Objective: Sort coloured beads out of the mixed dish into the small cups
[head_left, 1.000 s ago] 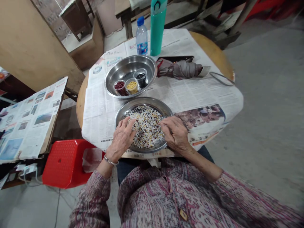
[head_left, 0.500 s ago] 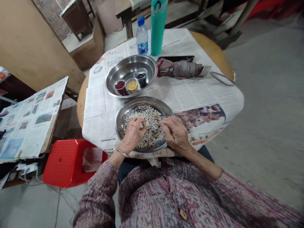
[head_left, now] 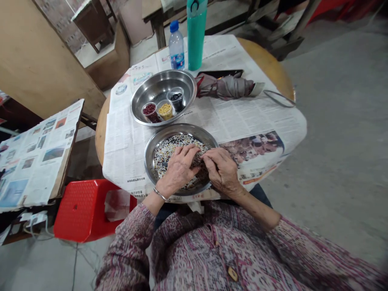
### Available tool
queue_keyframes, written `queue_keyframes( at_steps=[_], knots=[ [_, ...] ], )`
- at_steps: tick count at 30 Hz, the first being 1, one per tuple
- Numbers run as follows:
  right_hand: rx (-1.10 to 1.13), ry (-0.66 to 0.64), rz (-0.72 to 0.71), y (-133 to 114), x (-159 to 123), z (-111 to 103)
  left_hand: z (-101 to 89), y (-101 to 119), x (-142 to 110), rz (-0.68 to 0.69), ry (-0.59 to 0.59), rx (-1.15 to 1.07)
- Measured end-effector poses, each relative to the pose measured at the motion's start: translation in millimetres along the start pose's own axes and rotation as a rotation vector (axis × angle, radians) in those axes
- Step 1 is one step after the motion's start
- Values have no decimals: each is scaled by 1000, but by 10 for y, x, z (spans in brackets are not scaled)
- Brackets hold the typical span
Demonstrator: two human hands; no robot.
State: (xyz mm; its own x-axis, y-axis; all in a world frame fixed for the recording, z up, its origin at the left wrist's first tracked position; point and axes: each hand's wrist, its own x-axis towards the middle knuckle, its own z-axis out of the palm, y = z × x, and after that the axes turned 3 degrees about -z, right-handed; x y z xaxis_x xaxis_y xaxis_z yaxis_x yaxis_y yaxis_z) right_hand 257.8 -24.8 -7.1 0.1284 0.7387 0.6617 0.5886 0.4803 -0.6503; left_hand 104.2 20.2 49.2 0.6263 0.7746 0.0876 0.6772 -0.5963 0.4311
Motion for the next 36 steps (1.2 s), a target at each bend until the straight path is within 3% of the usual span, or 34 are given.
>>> queue_keyframes(
  at_steps=[7,14,17,26,31,36],
  knots=[
    [-11,-2,-12,-1,8,-3,-93,-158,-153,-118,-4,263],
    [-15,-3,-27,8,-5,-2,-270,-343,-494,-112,167,184],
    [-22,-21,-32,17,-12,-4,-324,-374,-633,-72,188,180],
    [-79,-98,-101,43,1,-32,-81,-555,-806,-93,422,96],
    [-130,-297,-214,-144,141,-111,-96,-520,-786,-104,391,0],
    [-20,-738,-319,-421,170,-88,-95,-513,-800,-91,391,-42]
  ],
)
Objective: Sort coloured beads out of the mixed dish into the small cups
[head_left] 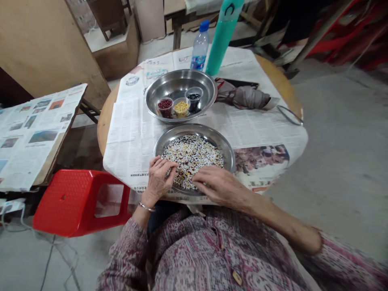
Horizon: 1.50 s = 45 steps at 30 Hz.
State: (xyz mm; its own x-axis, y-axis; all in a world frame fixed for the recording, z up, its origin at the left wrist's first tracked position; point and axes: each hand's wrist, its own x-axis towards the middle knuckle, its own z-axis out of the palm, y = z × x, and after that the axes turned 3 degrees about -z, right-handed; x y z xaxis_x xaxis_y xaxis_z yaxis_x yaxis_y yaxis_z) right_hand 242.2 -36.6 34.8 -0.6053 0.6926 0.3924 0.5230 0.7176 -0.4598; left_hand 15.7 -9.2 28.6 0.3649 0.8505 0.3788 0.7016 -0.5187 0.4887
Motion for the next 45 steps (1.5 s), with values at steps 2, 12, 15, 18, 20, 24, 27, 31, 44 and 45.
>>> queue_keyframes(
  at_steps=[2,12,15,18,20,24,27,31,44,45],
  knots=[
    [-13,-131,-28,-50,18,71,16,-14,-19,-7,4,-6],
    [-264,102,132,292,129,78,56,-58,-68,21,58,21],
    [-339,119,180,428,225,53,61,-65,-59,18,63,20],
    [-336,37,182,487,316,120,61,-61,-49,26,84,8],
    [-288,-36,172,492,366,179,60,-55,-45,19,86,11],
    [-171,-78,187,494,439,211,67,-50,-45,13,90,14],
    [-20,-59,239,491,448,134,82,-58,-50,19,104,10],
    [168,-91,262,360,375,54,97,-67,-49,63,151,-15],
    [-194,-138,-34,361,621,249,131,-104,-66,96,252,-32],
    [-237,-112,-3,435,614,187,132,-105,-67,93,251,-44]
  ],
)
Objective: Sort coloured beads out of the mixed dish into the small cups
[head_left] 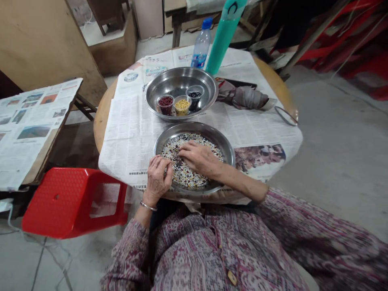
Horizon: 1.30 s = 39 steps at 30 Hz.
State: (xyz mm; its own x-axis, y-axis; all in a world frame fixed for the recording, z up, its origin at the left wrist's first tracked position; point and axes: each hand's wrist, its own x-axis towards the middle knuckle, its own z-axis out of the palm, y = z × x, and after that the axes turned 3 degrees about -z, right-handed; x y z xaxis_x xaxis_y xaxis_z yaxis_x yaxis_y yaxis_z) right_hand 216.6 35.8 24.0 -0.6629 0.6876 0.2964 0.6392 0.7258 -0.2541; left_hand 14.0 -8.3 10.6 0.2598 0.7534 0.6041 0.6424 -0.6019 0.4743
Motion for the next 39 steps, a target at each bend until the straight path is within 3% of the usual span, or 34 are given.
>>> queue_keyframes(
  at_steps=[5,9,12,19,23,27,30,35,39],
  knots=[
    [-138,19,222,272,-286,-222,-4,14,9,-3,12,-47],
    [-71,-86,216,133,-527,-307,-9,23,12,-1,-4,-37],
    [49,-128,145,-56,-545,-221,-9,20,10,-4,-10,-29],
    [330,-52,128,-117,7,121,-1,2,9,2,1,-20],
    [320,12,99,-7,353,122,7,-6,6,-11,7,-27],
    [183,-7,-4,132,466,56,9,-9,3,-13,7,-21],
    [116,-54,-26,245,343,-9,5,-8,3,-16,3,-17],
    [124,-89,39,381,-121,-149,0,4,3,-25,-5,-18],
    [246,-53,83,243,-411,-205,-3,13,8,-37,-10,-10]
  ],
)
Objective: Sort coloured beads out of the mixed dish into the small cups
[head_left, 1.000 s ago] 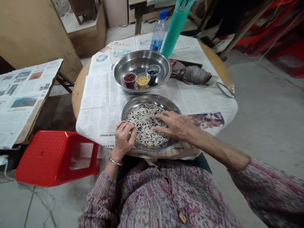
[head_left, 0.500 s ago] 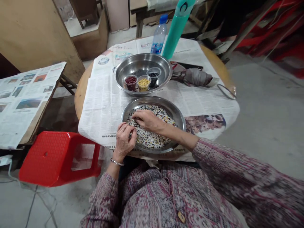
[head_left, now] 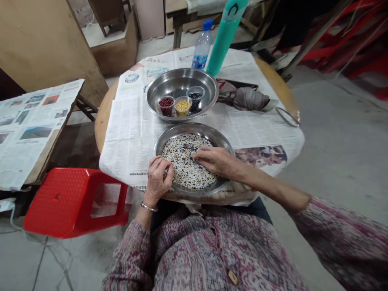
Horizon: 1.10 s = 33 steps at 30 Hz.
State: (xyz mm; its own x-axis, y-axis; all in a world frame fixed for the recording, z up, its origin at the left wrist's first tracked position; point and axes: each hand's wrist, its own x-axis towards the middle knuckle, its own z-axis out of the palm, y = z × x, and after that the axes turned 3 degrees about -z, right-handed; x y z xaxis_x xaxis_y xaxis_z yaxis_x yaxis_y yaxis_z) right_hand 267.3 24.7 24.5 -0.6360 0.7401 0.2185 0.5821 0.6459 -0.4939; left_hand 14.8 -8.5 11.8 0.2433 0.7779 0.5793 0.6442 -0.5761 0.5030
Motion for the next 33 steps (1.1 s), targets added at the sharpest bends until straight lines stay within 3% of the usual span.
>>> queue_keyframes(
  at_steps=[2,5,8,16,21,25,29,33],
  knots=[
    [53,4,-55,-171,-55,60,-4,3,2,-2,-4,5],
    [40,-92,-217,-433,-6,186,-13,4,2,-4,-15,5],
    [-87,-117,-263,-496,125,252,-20,7,5,4,-22,16],
    [-312,145,131,113,215,-8,-17,25,33,4,3,8],
    [-289,110,217,18,56,33,-12,17,23,-7,-7,13],
    [-115,48,128,-291,6,162,-13,9,16,-17,-22,22],
    [-6,-58,-72,-570,67,250,-14,1,15,-2,-16,26],
    [13,-142,-164,-586,82,247,-7,-1,12,9,-10,21]
  ],
)
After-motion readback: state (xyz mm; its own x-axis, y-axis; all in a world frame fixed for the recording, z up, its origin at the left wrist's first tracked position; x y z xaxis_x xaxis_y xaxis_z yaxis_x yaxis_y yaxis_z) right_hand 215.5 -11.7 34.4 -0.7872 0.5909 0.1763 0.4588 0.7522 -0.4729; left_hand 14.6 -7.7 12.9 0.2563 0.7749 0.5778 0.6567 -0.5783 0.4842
